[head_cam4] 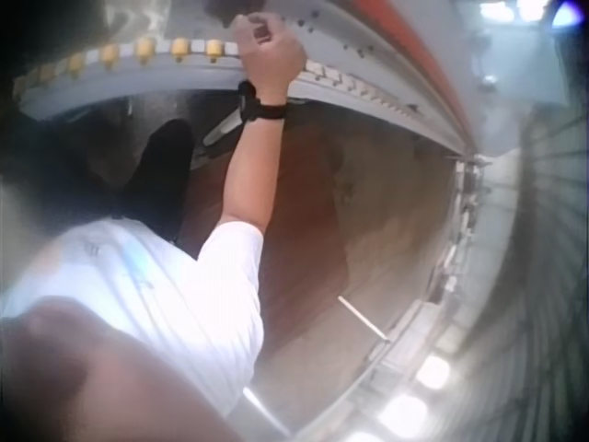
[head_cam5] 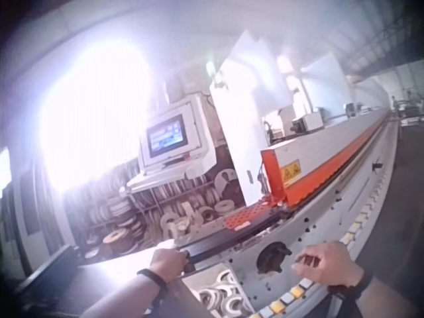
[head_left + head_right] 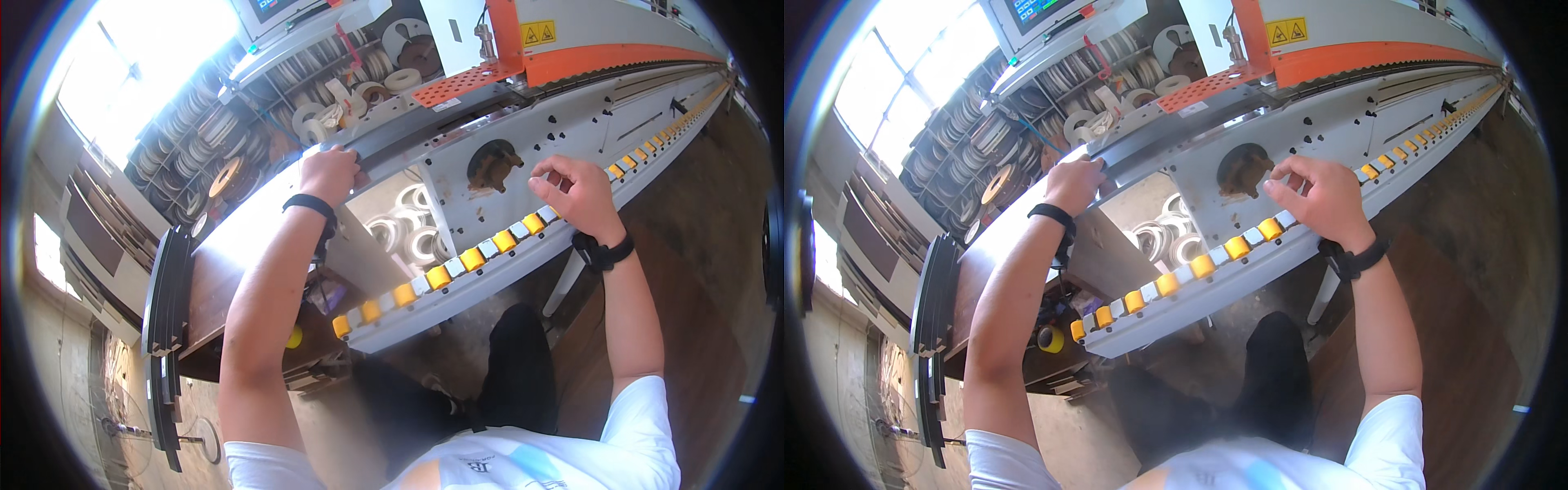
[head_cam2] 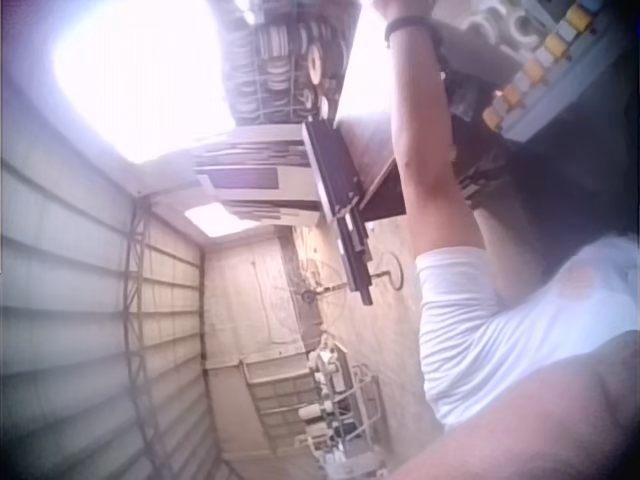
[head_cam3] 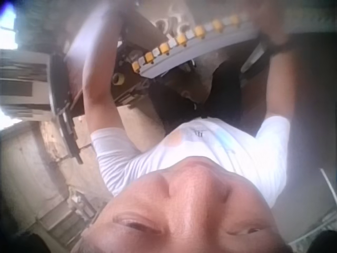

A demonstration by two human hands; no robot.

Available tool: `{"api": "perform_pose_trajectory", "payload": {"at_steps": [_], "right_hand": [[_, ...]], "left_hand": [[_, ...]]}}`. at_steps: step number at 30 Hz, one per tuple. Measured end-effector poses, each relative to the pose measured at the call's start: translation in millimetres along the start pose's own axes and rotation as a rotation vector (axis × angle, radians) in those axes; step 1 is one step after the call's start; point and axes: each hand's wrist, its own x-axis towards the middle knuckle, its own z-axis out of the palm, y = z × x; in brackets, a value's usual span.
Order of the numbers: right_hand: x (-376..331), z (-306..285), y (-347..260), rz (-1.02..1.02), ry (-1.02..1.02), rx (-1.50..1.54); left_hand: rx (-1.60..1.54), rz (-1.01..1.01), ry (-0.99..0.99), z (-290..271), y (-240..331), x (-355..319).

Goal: The person places wood boards into an edge-banding machine, feeds them through, and moves them to a table one at a time.

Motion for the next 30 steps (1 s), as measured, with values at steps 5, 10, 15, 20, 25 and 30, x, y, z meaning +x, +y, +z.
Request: {"api": "perform_pose_trajectory", "payload": {"at_steps": [5,10,15,20,25,30], "right_hand": [[-1,1,4,-0.019,0.011,0.007],[-6,-1,8,-0.037,0.017,0.018],[-42,-15,-8,-0.196,0.222,0.218],[-129,2,-73,-0.127,0.073,0.560],[-147,85,-161,-0.213,-0.348,0.894],[-149,155,-259,-0.255,-0.709,1.237]], "left_hand": [[0.020,0.003,-0.043,-3,32,38],[-0.016,-0.006,0.127,-7,63,51],[-0.303,0.098,0.260,-32,44,10],[-0.552,0.112,0.430,-89,1,-88],[-1.268,0.144,0.453,-150,-1,-172],[-1.746,0.091,0.493,-157,41,-227]]}}
